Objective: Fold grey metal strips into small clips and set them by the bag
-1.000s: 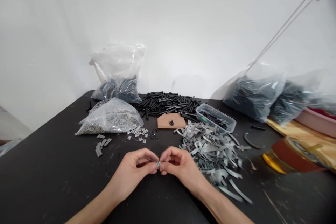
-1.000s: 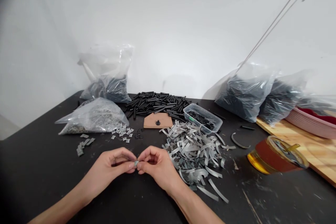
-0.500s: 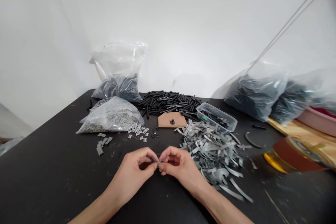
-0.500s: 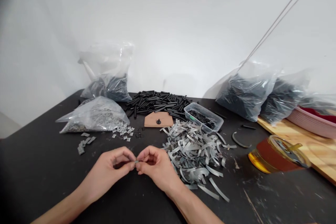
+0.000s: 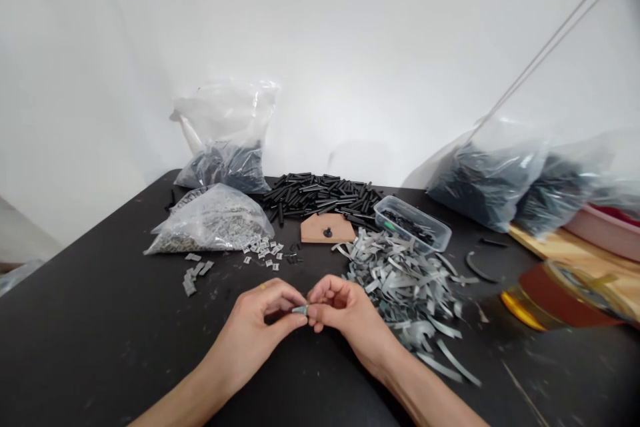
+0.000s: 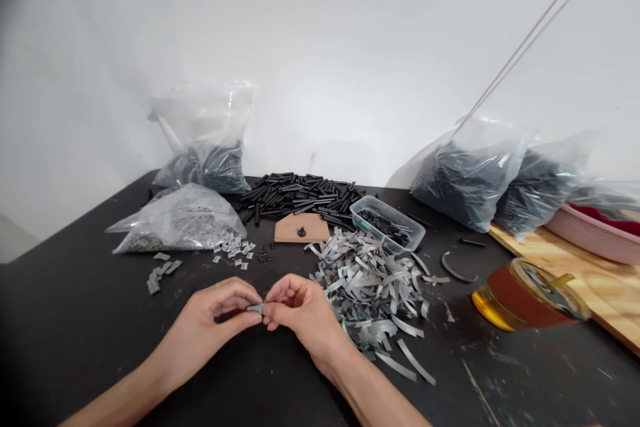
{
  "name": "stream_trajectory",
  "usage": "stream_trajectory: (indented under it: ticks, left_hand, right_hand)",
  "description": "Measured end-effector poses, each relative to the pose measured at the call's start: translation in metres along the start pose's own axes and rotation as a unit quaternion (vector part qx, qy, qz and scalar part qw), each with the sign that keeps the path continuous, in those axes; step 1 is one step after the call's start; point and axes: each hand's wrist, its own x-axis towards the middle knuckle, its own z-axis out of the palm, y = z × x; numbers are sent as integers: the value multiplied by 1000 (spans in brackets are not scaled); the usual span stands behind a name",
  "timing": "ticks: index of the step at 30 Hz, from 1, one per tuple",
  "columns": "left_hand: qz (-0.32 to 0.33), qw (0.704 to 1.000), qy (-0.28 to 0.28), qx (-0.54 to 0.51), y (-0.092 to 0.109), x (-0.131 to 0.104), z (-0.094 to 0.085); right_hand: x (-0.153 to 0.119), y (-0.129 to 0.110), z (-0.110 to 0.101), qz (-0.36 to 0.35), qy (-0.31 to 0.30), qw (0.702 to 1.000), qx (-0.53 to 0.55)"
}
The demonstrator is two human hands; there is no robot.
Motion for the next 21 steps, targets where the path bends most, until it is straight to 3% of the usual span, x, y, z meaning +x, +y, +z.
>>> stream_trajectory:
  ticks: [13, 21]
  left_hand:
    - [121, 989, 37, 76, -3, 1, -1]
    - [161, 982, 41, 89, -3, -2, 1]
  right_hand:
    - [-3, 4, 2, 31, -22, 994, 103]
    - [-6, 4, 5, 43, -30, 988, 142]
